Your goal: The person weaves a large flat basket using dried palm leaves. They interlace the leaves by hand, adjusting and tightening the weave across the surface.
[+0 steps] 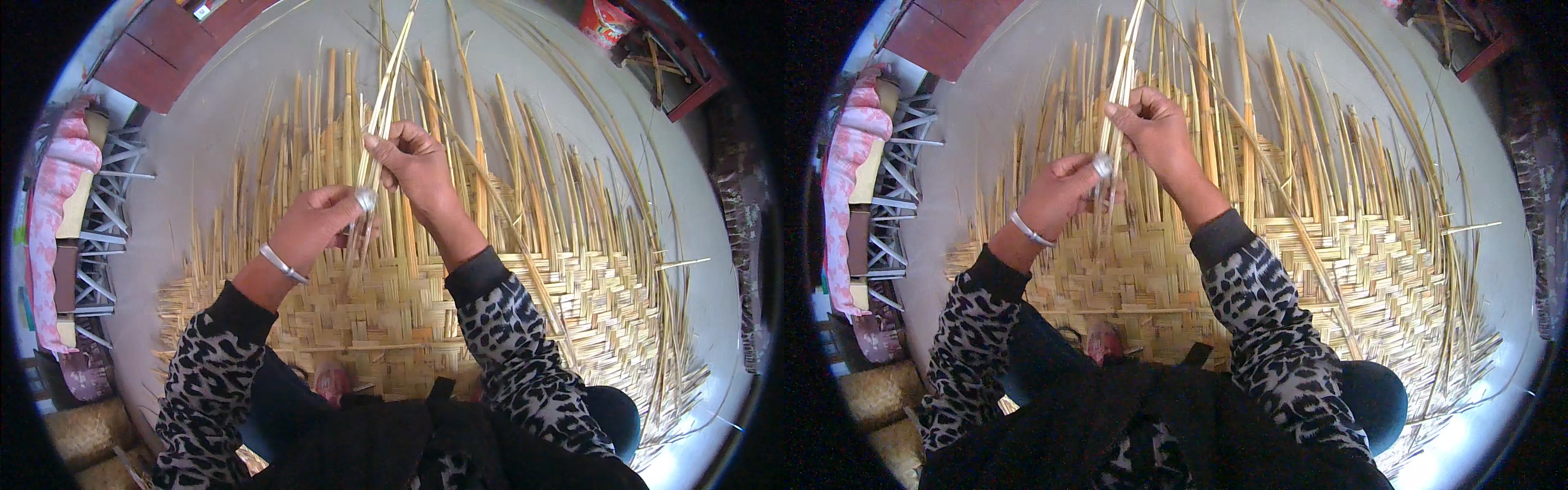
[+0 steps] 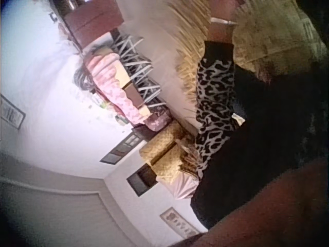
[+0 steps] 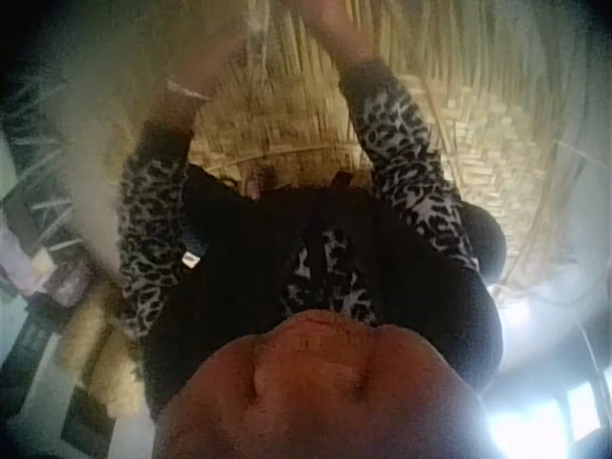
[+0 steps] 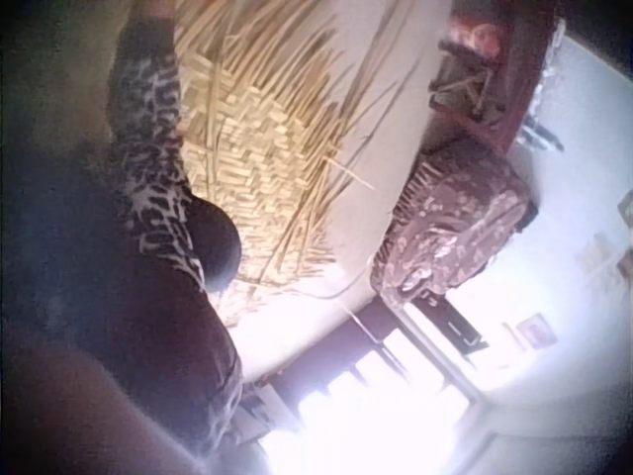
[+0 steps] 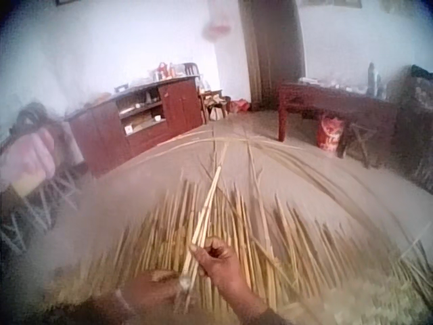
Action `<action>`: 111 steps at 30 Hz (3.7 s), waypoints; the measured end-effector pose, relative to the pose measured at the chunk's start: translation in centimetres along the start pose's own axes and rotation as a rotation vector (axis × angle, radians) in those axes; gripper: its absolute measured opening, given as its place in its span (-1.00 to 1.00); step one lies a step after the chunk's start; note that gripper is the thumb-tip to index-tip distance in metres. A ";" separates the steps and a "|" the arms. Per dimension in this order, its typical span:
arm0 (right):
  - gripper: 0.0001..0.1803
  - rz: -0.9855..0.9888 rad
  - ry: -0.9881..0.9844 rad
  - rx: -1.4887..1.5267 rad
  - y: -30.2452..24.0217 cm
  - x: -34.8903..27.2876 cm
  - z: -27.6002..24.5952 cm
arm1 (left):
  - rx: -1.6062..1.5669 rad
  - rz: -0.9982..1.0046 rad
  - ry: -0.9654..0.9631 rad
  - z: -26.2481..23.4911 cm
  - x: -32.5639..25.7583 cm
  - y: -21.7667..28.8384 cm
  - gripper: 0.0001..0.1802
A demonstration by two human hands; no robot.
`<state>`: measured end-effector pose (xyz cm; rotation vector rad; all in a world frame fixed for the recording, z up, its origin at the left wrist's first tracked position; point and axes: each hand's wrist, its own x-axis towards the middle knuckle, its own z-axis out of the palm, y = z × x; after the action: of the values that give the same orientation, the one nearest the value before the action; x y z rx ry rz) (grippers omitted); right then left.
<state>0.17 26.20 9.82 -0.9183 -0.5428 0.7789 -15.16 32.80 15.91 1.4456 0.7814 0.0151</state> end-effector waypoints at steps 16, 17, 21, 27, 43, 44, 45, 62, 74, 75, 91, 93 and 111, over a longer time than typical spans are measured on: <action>-0.88 0.108 -0.159 0.414 -3.2 0.7 -4.7 | -0.135 -0.082 -0.247 -1.5 -0.2 -0.5 -0.76; -0.88 0.101 -0.167 0.430 -3.2 0.7 -4.8 | -0.150 -0.075 -0.274 -1.7 -0.2 -0.5 -0.76; -0.88 0.114 -0.131 0.347 -3.0 0.6 -4.9 | -0.109 -0.087 -0.228 -1.6 -0.2 -0.4 -0.75; -0.89 0.078 -0.060 0.217 -2.3 0.3 -3.5 | 0.014 0.003 -0.053 -0.1 -0.4 -0.2 -0.70; -0.85 0.185 -0.216 -0.118 -2.7 -0.6 -1.5 | 0.277 -0.018 -0.059 -0.6 -0.8 -0.3 -0.77; -0.87 0.160 -0.206 -0.115 -2.7 -0.6 -1.5 | 0.298 -0.078 -0.064 -0.8 -0.8 -0.4 -0.75; -0.88 0.145 -0.192 -0.120 -2.7 -0.5 -1.5 | 0.299 -0.100 -0.093 -0.9 -0.8 -0.4 -0.73; -0.84 -0.003 -0.018 -0.152 -3.2 1.3 -5.0 | 0.166 -0.128 -0.204 -1.9 -0.9 -1.4 -0.69; -0.88 -0.116 0.065 -0.254 -3.4 2.3 -7.9 | 0.219 -0.299 -0.196 -2.0 -1.1 -3.3 -0.77; -0.88 -0.100 0.100 -0.308 -3.5 2.5 -8.3 | 0.253 -0.318 -0.216 -2.2 -1.1 -3.5 -0.76; -0.63 0.350 -0.396 -0.342 0.2 -0.6 -4.9 | 0.205 -0.221 -0.171 -2.9 0.0 -3.4 -0.74; -0.63 0.474 -0.489 -0.302 2.1 -1.9 -3.3 | 0.148 -0.214 -0.188 -3.0 0.3 -3.3 -0.74; -0.75 0.378 -0.468 -0.238 3.9 -2.4 -1.4 | 0.257 -0.212 -0.148 -4.0 0.5 -4.4 -0.69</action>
<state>-1.69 25.04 5.57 -1.0795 -0.8991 1.3085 -18.67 35.71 12.07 1.5772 0.8330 -0.3620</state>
